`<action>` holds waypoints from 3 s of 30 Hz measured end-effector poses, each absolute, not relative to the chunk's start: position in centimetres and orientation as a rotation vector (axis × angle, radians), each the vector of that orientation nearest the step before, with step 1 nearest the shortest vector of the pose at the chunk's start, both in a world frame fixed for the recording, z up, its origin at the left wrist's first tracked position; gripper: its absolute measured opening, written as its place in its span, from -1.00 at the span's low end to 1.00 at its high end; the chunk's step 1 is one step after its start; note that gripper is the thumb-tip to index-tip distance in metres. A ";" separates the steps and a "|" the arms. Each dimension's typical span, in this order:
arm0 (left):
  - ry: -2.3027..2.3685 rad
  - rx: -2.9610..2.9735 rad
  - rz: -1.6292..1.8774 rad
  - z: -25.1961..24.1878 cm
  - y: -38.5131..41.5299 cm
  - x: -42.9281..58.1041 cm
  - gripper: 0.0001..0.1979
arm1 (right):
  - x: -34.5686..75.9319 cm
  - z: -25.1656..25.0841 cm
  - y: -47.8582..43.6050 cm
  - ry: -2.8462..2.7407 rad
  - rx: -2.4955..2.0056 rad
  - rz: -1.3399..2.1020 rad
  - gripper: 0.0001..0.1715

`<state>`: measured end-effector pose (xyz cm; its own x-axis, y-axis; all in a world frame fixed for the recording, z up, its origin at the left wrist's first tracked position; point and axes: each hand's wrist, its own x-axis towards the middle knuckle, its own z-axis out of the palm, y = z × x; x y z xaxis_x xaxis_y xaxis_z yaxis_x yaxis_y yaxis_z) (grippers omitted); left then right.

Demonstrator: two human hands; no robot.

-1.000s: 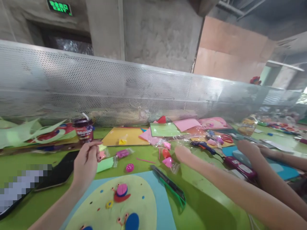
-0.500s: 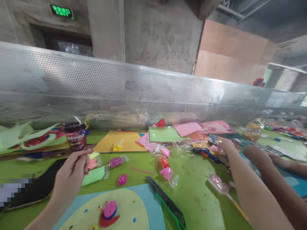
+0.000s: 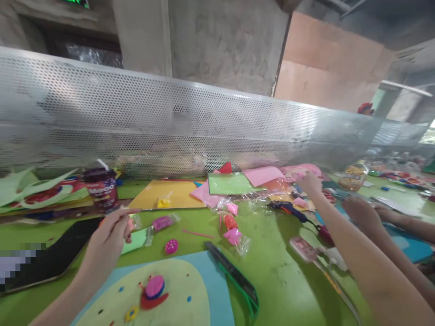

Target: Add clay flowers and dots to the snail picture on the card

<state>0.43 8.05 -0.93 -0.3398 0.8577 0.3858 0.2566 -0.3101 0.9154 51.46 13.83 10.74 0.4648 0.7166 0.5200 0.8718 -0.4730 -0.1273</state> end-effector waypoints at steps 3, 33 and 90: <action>1.294 1.372 1.547 -0.4 7.5 1.6 -0.64 | 45.5 11.1 12.3 -1.612 -2.017 -0.383 -0.62; 1.059 1.537 1.036 0.0 5.3 3.8 -0.71 | 25.3 2.3 6.2 -2.263 -0.696 0.334 -0.34; 1.085 1.537 0.916 1.0 4.1 4.8 -0.51 | 22.8 1.4 2.9 -1.896 -0.780 0.202 -0.80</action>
